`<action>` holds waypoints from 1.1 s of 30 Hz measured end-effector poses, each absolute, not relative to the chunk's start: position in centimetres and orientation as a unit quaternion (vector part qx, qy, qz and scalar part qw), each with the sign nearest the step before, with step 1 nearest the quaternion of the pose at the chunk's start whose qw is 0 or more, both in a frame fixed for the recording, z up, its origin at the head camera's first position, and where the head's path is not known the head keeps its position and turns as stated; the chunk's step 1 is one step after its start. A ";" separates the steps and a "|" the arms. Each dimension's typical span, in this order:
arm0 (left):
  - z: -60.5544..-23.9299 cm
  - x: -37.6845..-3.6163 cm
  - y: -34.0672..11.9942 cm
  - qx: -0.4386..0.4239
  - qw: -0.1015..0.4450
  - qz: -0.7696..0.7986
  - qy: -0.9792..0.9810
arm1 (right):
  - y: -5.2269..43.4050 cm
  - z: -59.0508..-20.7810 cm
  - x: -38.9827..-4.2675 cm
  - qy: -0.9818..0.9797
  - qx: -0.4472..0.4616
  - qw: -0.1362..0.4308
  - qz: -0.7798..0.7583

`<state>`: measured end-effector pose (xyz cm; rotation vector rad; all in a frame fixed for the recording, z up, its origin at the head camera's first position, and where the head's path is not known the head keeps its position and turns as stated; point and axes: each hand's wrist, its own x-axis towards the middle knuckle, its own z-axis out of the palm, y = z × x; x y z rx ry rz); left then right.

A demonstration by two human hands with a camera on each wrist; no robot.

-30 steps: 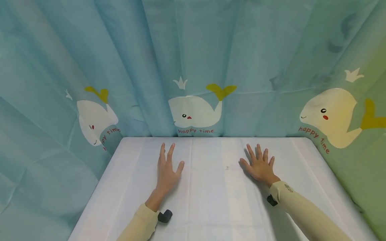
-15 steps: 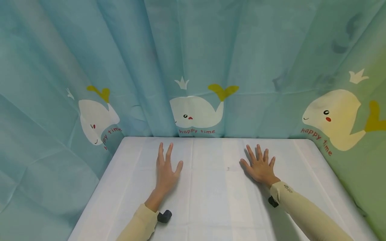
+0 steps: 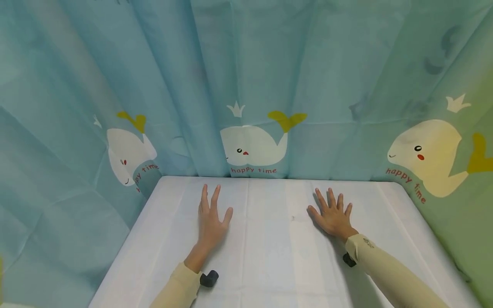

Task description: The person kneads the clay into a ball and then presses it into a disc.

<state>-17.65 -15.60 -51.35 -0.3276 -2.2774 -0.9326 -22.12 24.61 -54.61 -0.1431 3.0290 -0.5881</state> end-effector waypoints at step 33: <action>-51.1 -17.4 -17.4 -0.139 0.287 -0.327 -0.890 | 25.6 -54.2 -22.1 0.971 -0.063 0.000 -0.229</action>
